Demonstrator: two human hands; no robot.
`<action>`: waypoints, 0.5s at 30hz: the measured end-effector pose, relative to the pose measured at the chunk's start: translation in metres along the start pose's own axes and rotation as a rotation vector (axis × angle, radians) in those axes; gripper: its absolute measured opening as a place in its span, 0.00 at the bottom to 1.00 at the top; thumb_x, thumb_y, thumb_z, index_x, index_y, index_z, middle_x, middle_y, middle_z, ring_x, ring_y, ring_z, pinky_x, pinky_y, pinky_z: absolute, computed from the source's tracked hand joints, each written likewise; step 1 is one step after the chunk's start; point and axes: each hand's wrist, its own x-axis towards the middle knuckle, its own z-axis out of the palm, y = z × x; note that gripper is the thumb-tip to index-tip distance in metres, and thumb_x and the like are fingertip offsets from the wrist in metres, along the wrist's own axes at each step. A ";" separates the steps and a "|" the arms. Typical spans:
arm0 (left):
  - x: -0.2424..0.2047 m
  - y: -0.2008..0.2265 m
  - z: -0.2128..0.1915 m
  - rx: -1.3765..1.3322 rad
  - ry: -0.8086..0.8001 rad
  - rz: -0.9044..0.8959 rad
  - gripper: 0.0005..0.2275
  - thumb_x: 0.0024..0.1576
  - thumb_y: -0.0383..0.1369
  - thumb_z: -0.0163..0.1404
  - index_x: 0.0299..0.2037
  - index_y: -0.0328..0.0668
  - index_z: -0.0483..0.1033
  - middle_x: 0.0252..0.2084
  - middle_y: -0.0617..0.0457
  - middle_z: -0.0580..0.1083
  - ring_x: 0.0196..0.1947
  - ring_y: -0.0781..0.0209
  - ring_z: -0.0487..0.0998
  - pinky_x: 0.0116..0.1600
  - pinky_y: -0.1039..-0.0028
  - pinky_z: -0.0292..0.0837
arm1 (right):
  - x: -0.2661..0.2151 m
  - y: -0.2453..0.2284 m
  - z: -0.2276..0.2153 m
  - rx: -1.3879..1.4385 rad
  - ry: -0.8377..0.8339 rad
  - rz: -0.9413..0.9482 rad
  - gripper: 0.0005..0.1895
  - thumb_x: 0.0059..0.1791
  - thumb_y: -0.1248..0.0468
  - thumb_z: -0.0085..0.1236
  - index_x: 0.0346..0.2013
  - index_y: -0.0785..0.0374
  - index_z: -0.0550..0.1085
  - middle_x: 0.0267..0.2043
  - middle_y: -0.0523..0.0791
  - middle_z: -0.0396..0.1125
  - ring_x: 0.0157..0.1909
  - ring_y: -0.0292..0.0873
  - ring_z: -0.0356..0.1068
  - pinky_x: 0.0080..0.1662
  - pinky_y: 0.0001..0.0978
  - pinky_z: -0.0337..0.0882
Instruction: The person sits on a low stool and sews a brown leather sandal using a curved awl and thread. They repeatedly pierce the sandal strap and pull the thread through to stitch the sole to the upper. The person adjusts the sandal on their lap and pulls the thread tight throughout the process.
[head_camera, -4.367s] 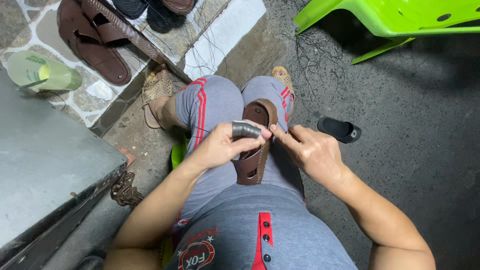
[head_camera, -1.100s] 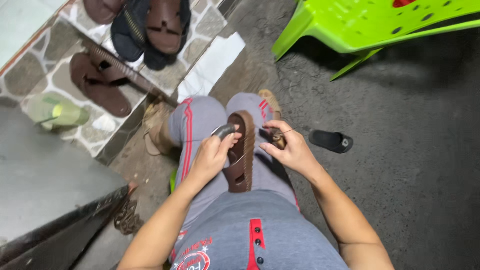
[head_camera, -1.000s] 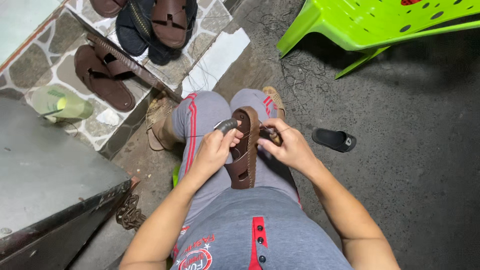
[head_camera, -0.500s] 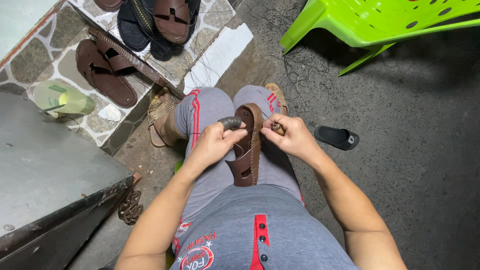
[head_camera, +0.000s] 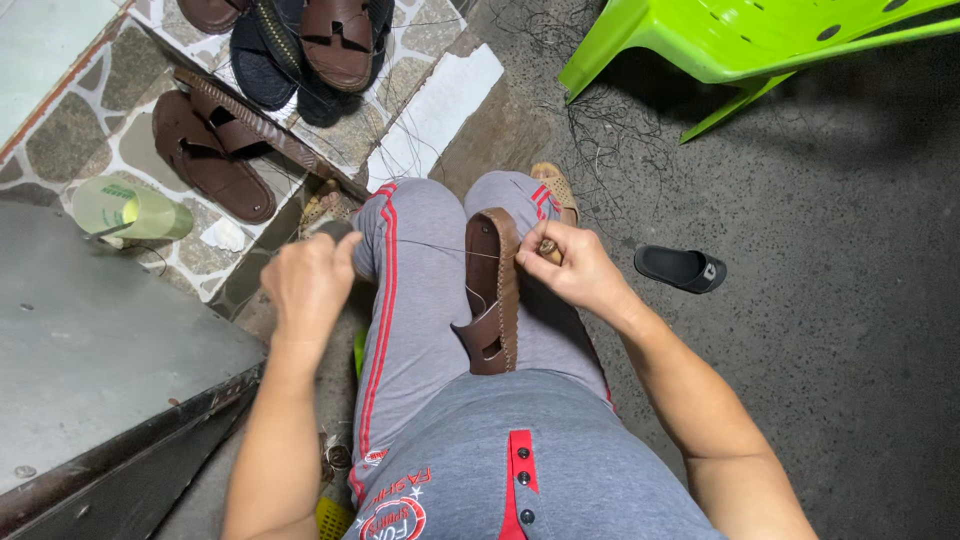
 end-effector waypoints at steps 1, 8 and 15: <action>0.000 0.009 -0.006 0.052 0.022 0.066 0.18 0.56 0.47 0.53 0.23 0.41 0.77 0.21 0.45 0.72 0.27 0.43 0.77 0.32 0.58 0.72 | 0.003 0.003 0.000 0.016 0.039 -0.007 0.06 0.39 0.64 0.64 0.30 0.56 0.76 0.21 0.44 0.67 0.26 0.38 0.65 0.33 0.29 0.67; -0.022 0.107 -0.038 -0.276 0.262 0.616 0.19 0.58 0.42 0.47 0.48 0.31 0.75 0.55 0.35 0.70 0.60 0.41 0.68 0.67 0.43 0.46 | 0.015 -0.054 0.006 -0.175 0.048 -0.005 0.29 0.43 0.48 0.60 0.56 0.52 0.66 0.37 0.59 0.72 0.43 0.63 0.72 0.46 0.53 0.72; -0.075 0.100 0.029 -0.233 -0.006 0.674 0.28 0.47 0.60 0.53 0.16 0.39 0.66 0.18 0.43 0.66 0.25 0.41 0.69 0.31 0.56 0.65 | -0.007 -0.035 0.008 -0.366 0.040 -0.230 0.25 0.47 0.51 0.49 0.57 0.51 0.64 0.30 0.49 0.71 0.29 0.50 0.73 0.36 0.40 0.71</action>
